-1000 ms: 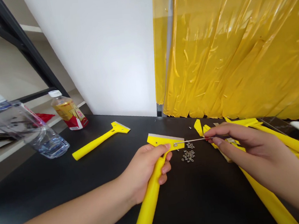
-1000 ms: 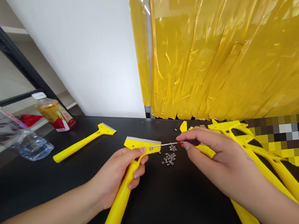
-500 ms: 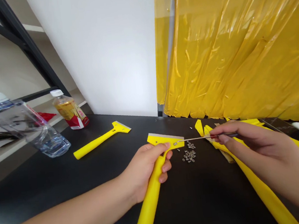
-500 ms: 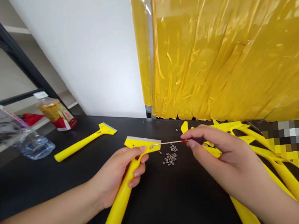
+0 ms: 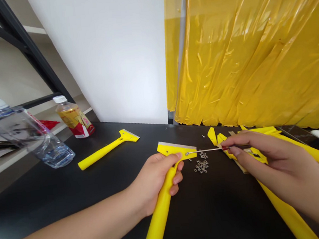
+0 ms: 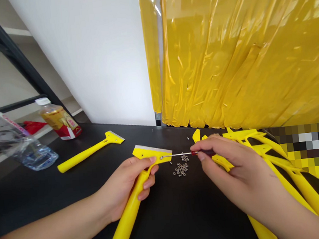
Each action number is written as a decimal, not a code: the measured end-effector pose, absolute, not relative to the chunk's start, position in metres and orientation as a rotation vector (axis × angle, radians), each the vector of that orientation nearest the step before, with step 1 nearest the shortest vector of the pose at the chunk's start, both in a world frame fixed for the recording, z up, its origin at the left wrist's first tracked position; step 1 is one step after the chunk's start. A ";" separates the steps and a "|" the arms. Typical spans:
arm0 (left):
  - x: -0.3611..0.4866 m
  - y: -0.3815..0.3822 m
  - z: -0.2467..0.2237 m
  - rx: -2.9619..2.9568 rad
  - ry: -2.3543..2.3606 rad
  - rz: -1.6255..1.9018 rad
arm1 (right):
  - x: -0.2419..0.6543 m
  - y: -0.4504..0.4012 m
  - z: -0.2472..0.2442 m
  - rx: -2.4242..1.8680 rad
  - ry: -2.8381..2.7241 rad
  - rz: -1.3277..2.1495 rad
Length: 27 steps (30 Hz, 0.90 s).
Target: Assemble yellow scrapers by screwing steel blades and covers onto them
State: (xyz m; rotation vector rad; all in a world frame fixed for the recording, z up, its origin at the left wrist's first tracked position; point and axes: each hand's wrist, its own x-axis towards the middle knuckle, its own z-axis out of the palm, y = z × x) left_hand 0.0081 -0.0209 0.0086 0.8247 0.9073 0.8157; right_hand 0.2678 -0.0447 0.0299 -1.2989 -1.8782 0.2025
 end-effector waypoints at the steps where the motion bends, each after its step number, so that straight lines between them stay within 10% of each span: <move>1: 0.008 -0.021 0.008 0.855 0.912 0.816 | 0.268 -0.047 0.032 -1.292 -1.907 0.194; 27: 0.010 -0.027 0.008 0.967 0.958 0.778 | 0.261 -0.069 0.045 -1.117 -2.170 -0.017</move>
